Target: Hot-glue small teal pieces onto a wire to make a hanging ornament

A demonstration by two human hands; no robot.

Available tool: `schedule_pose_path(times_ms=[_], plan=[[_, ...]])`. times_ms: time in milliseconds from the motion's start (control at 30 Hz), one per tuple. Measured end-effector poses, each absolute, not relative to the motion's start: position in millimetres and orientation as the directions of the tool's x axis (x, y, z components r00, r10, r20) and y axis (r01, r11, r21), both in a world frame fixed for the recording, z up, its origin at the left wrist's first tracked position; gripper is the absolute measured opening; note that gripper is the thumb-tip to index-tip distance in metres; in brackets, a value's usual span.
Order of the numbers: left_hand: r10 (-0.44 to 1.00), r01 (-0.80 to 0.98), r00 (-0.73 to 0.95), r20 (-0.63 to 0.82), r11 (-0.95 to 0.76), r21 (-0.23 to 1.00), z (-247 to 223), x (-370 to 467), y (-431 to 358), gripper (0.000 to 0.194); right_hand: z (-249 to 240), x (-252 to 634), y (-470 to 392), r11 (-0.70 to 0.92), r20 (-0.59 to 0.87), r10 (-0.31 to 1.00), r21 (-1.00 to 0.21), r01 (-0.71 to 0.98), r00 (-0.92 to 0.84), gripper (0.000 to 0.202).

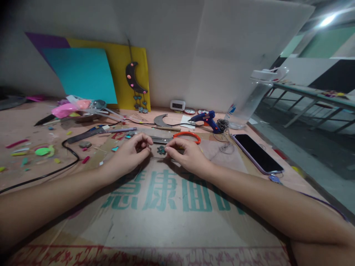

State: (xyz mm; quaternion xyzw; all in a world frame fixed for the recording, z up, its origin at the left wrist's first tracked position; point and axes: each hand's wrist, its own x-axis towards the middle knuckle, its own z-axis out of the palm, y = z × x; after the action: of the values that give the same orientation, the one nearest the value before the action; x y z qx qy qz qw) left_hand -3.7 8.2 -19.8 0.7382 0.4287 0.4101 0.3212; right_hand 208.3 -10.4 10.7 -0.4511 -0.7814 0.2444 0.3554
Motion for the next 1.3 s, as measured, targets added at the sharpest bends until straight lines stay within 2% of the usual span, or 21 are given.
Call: schedule_pose_path(times_ms=[200,433,633,900,1000,1133,1300], plan=[[0.889,0.323,0.285,0.357,-0.44,0.838,-21.5,-3.1,9.7,0.018,11.7,207.7,-11.6,0.475,0.329,0.877,-0.705,0.527,-0.35,0.017],[0.904,0.403,0.28,0.322,-0.415,0.816,-20.9,-4.5,8.0,0.025,12.0,207.1,-11.5,0.478,0.33,0.875,-0.701,0.529,-0.353,0.016],[0.89,0.4,0.316,0.33,-0.44,0.804,-17.4,-4.3,4.4,0.025,10.9,207.4,-11.3,0.478,0.33,0.875,-0.705,0.524,-0.354,0.015],[0.88,0.346,0.251,0.403,-0.47,0.812,-18.1,-3.2,7.3,0.014,12.6,206.8,-11.7,0.488,0.339,0.87,-0.703,0.518,-0.359,0.016],[0.898,0.303,0.248,0.364,-0.428,0.851,-16.9,-2.9,6.4,0.016,13.4,207.0,-12.6,0.479,0.33,0.874,-0.704,0.524,-0.355,0.017],[0.934,0.144,0.258,0.248,-0.291,0.946,-10.3,0.3,1.1,0.017,13.6,207.5,-12.9,0.478,0.33,0.875,-0.706,0.522,-0.355,0.016],[0.94,0.155,0.227,0.256,-0.294,0.943,-8.6,2.1,0.8,0.024,13.0,207.5,-12.2,0.481,0.328,0.873,-0.709,0.517,-0.362,0.017]])
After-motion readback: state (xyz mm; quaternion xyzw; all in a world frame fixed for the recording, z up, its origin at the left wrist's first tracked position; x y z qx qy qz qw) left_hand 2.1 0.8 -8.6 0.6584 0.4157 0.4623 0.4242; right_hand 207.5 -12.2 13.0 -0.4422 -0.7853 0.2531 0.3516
